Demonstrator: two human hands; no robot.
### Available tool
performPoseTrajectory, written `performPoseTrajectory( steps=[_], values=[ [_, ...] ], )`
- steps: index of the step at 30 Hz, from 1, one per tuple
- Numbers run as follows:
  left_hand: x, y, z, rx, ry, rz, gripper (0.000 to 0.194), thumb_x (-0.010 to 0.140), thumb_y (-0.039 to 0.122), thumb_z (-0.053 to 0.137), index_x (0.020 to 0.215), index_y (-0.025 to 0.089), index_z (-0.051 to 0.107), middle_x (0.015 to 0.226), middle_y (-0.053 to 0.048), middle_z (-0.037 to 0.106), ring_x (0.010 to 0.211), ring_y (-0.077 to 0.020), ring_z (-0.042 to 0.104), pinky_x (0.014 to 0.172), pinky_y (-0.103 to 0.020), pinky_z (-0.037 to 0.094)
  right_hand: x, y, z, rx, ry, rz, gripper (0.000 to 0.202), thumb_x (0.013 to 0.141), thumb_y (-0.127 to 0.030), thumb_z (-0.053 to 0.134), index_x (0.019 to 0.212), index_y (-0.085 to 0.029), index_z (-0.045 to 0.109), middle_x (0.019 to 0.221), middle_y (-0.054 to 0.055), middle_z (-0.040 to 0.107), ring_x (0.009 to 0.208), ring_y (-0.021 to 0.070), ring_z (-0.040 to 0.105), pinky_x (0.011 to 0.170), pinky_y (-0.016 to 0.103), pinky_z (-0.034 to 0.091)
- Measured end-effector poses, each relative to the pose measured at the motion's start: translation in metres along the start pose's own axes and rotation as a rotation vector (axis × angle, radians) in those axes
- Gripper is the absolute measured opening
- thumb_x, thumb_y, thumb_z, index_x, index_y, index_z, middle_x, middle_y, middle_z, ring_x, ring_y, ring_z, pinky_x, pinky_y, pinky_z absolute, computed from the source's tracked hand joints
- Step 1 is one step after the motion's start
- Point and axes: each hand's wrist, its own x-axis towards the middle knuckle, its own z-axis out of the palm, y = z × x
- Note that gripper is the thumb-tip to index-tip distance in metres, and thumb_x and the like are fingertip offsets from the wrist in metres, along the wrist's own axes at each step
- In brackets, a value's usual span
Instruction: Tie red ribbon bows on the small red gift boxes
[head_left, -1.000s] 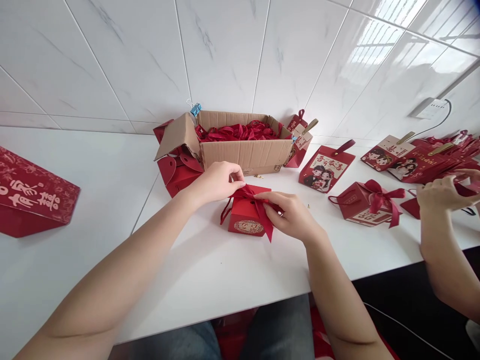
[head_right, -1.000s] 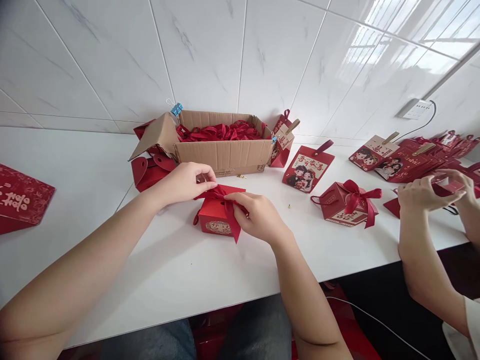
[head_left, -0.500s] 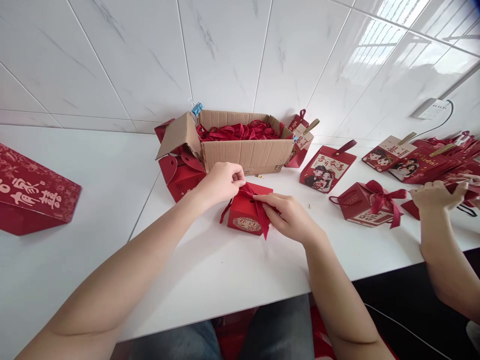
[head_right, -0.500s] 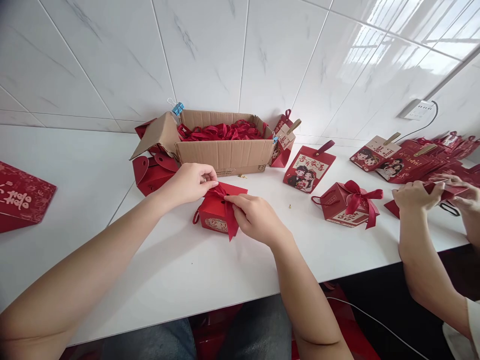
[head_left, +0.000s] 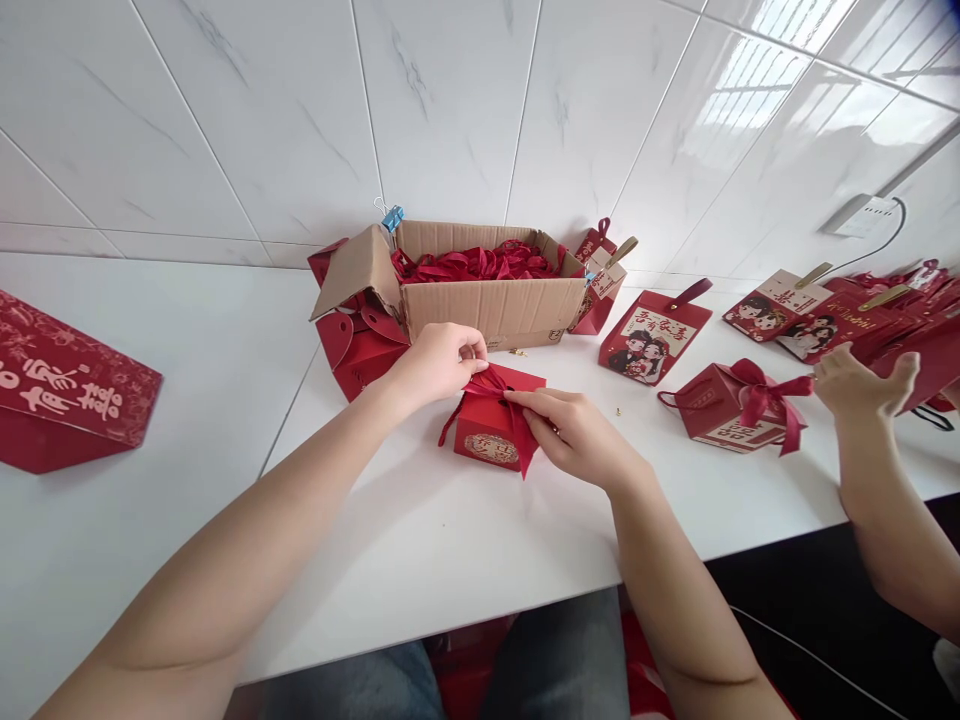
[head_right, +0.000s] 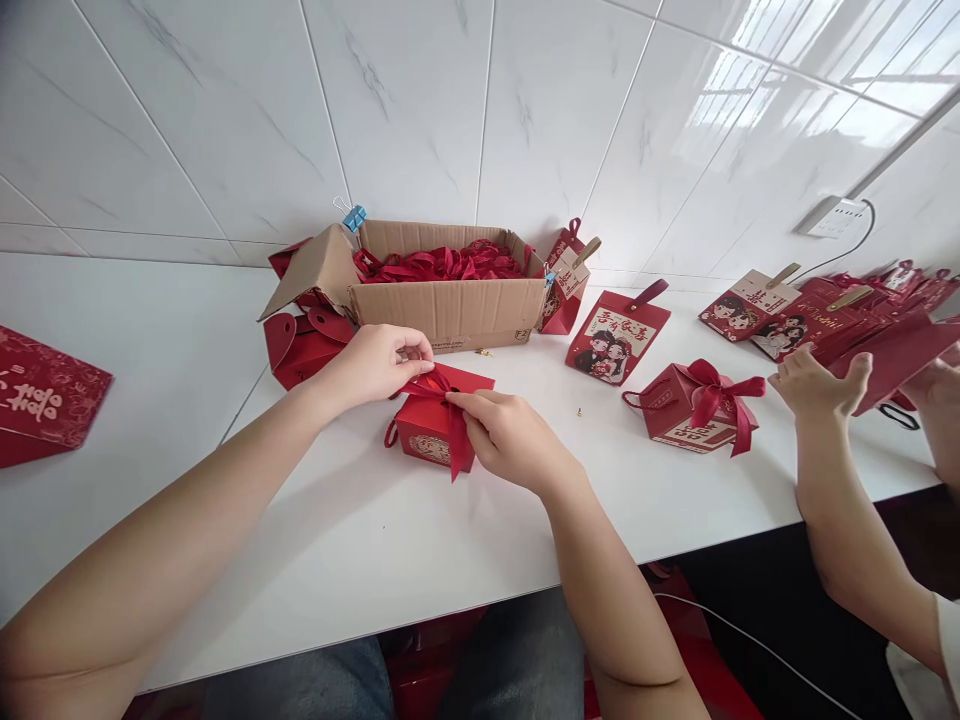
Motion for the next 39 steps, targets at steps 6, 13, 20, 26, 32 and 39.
performPoseTrajectory(
  steps=[6,13,20,26,32,39],
  values=[
    [0.000,0.000,-0.002,-0.002,0.000,-0.011,0.011,0.079,0.027,0.060,0.076,0.020,0.068,0.073,-0.001,0.063,0.058,-0.0123,0.051,0.058,-0.027,0.041,0.000,0.002,0.000,0.000,-0.014,-0.014,0.040,0.090,-0.011,0.039,0.124,-0.016,0.059,0.093,0.009,0.070,0.074,0.0167,0.060,0.063,0.027,0.046],
    [-0.001,-0.001,-0.004,-0.016,-0.024,0.004,0.013,0.081,0.030,0.059,0.079,0.020,0.067,0.079,-0.002,0.065,0.065,-0.0133,0.055,0.063,-0.027,0.044,-0.001,0.001,-0.002,0.063,0.019,0.027,0.034,0.090,-0.013,0.041,0.119,-0.018,0.059,0.088,0.007,0.069,0.070,0.0143,0.059,0.063,0.026,0.045],
    [-0.008,0.006,-0.013,-0.061,-0.034,-0.035,0.020,0.080,0.036,0.062,0.093,0.021,0.062,0.085,-0.002,0.064,0.063,-0.0121,0.055,0.057,-0.026,0.043,0.000,0.000,-0.004,0.129,0.172,0.113,0.014,0.087,-0.017,0.051,0.097,-0.019,0.061,0.063,-0.003,0.055,0.055,0.0091,0.046,0.054,0.021,0.039],
    [-0.021,0.024,-0.016,0.021,-0.089,-0.034,0.034,0.087,0.050,0.050,0.073,0.020,0.056,0.067,0.000,0.061,0.051,-0.0112,0.048,0.048,-0.027,0.034,0.003,0.003,-0.002,0.148,0.230,0.086,0.011,0.087,-0.017,0.052,0.092,-0.019,0.062,0.074,0.001,0.061,0.062,0.0106,0.050,0.057,0.023,0.042],
    [-0.026,0.034,-0.002,0.182,-0.074,0.152,0.029,0.079,0.047,0.061,0.075,0.019,0.060,0.083,-0.004,0.065,0.085,-0.0235,0.058,0.064,-0.031,0.042,0.002,0.007,0.001,0.163,0.286,0.072,0.019,0.083,-0.012,0.052,0.097,-0.020,0.063,0.082,0.002,0.061,0.070,0.0125,0.054,0.061,0.026,0.045],
    [-0.023,0.032,0.003,0.148,-0.103,0.231,0.020,0.085,0.024,0.050,0.080,0.023,0.070,0.082,0.000,0.066,0.073,-0.0164,0.059,0.069,-0.031,0.043,0.002,0.007,0.000,0.164,0.283,0.071,0.021,0.080,-0.008,0.051,0.093,-0.020,0.062,0.074,-0.001,0.059,0.064,0.0108,0.050,0.058,0.025,0.043]
  ],
)
